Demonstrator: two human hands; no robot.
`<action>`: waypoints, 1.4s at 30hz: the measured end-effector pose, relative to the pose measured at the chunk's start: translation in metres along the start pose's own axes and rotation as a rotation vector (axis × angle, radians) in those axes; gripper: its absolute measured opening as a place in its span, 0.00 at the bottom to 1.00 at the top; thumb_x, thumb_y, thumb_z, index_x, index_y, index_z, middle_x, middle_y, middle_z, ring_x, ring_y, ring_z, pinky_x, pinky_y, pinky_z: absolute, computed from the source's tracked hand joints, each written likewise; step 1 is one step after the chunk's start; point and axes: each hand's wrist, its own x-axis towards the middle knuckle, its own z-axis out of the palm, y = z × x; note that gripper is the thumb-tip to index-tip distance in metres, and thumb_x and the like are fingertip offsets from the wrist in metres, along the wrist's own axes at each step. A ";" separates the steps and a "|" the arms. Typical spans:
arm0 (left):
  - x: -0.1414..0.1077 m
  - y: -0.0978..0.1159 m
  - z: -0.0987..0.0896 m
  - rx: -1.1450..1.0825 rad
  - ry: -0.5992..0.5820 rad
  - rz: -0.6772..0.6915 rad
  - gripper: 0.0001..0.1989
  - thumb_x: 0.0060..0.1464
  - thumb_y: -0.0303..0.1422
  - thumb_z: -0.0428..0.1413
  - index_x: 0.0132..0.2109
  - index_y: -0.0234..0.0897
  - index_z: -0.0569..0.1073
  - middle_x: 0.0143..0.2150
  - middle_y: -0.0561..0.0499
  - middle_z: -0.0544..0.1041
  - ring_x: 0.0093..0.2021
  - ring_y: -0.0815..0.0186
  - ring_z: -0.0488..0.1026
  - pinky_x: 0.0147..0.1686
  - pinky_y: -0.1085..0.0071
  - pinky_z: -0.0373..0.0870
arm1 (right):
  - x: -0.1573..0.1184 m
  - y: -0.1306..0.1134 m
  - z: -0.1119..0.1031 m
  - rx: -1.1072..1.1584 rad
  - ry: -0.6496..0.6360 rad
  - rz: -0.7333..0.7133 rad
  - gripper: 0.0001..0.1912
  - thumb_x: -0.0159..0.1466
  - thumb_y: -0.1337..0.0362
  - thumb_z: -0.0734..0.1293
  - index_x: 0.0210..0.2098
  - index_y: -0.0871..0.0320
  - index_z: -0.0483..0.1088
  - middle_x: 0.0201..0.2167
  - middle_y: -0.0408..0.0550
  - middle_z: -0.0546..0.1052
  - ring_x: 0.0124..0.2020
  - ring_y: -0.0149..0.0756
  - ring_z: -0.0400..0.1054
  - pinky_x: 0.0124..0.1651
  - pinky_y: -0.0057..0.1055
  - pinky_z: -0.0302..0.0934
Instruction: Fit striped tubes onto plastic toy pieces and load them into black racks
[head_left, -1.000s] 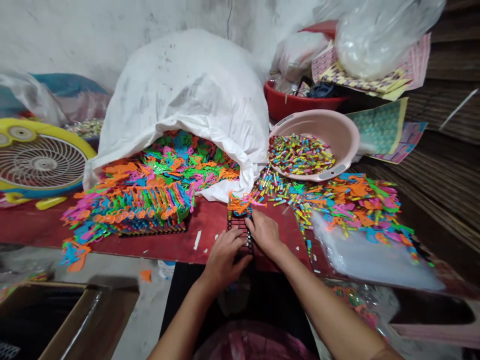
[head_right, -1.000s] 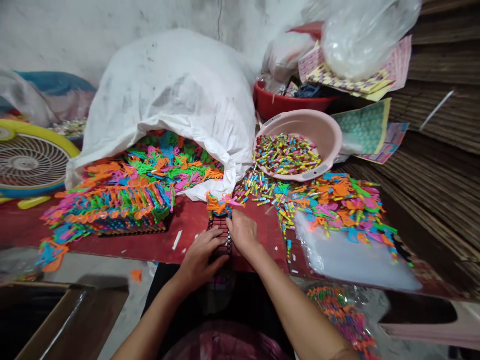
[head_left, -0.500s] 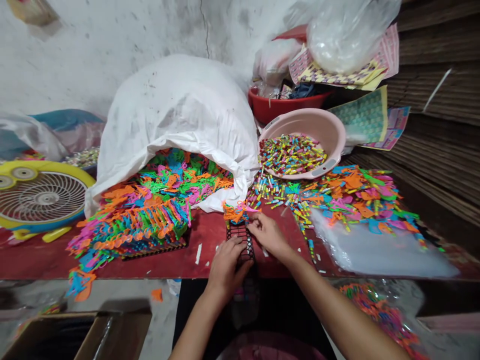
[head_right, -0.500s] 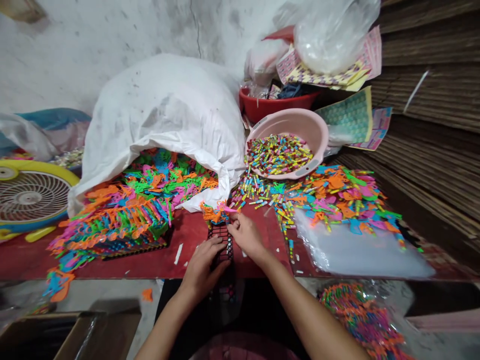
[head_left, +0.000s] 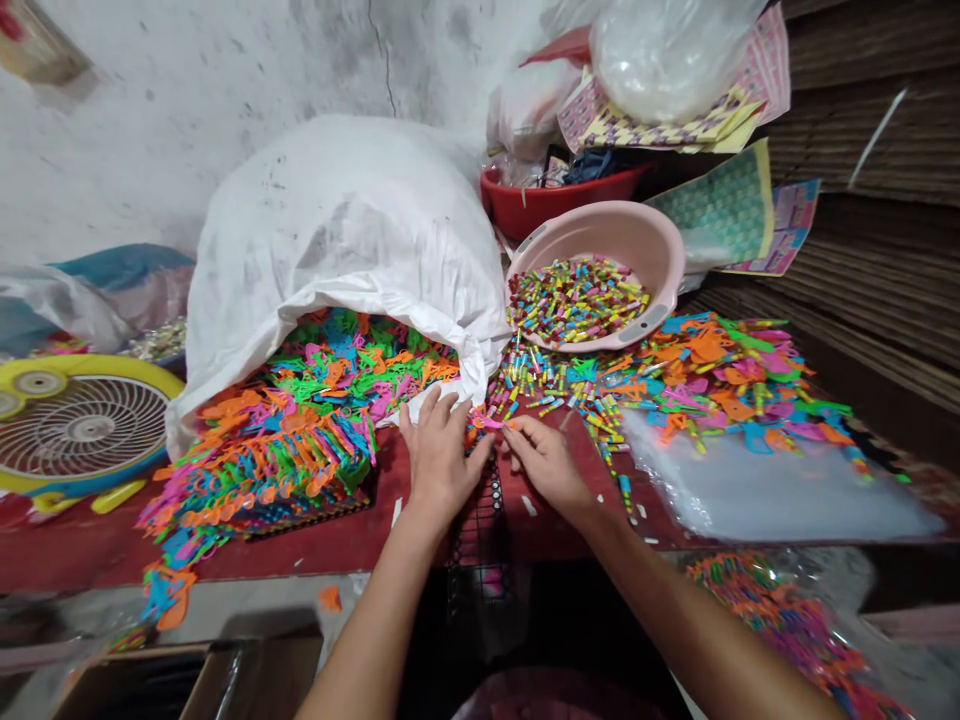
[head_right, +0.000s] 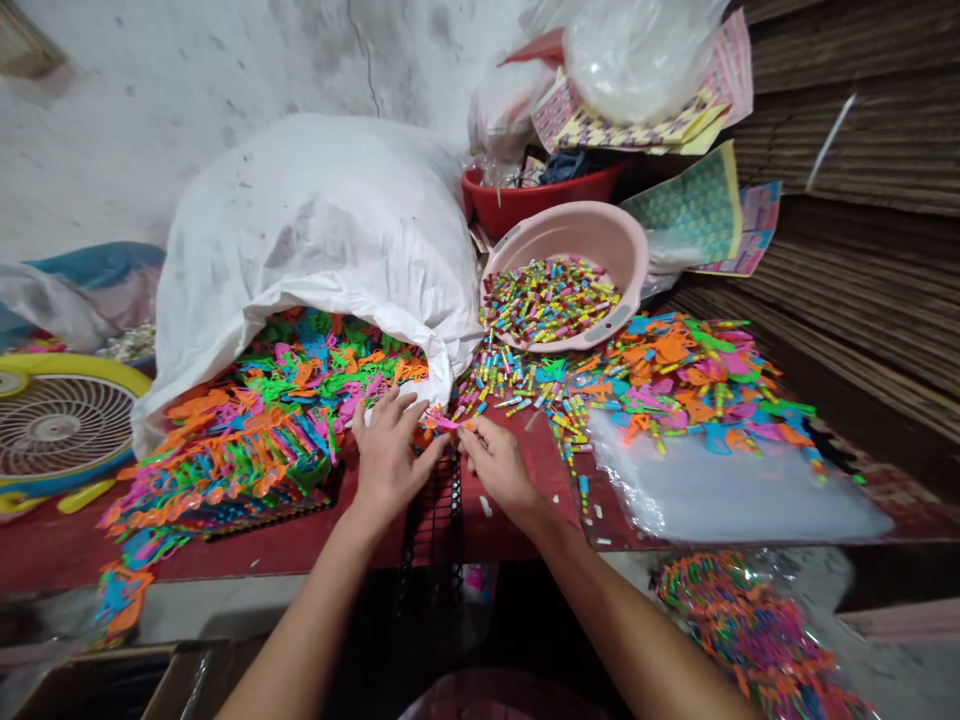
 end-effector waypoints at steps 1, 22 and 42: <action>0.001 0.001 0.001 -0.008 -0.029 -0.005 0.19 0.56 0.39 0.60 0.53 0.41 0.73 0.57 0.43 0.75 0.65 0.48 0.62 0.65 0.39 0.43 | 0.000 -0.002 -0.001 -0.045 -0.004 -0.031 0.16 0.70 0.55 0.59 0.29 0.56 0.65 0.20 0.39 0.67 0.22 0.29 0.61 0.27 0.27 0.54; 0.000 0.007 -0.001 -0.066 -0.149 0.060 0.22 0.57 0.34 0.57 0.59 0.45 0.71 0.53 0.47 0.78 0.63 0.49 0.63 0.63 0.41 0.50 | 0.018 -0.012 -0.011 -0.650 0.062 -0.415 0.17 0.73 0.61 0.56 0.27 0.56 0.62 0.25 0.44 0.69 0.28 0.32 0.60 0.34 0.30 0.49; -0.008 0.013 0.016 -0.058 0.033 -0.030 0.16 0.58 0.35 0.55 0.53 0.39 0.74 0.49 0.45 0.79 0.60 0.49 0.66 0.63 0.45 0.50 | 0.015 -0.025 -0.024 -0.035 -0.043 -0.133 0.08 0.64 0.61 0.65 0.31 0.58 0.72 0.25 0.43 0.73 0.28 0.30 0.65 0.30 0.26 0.58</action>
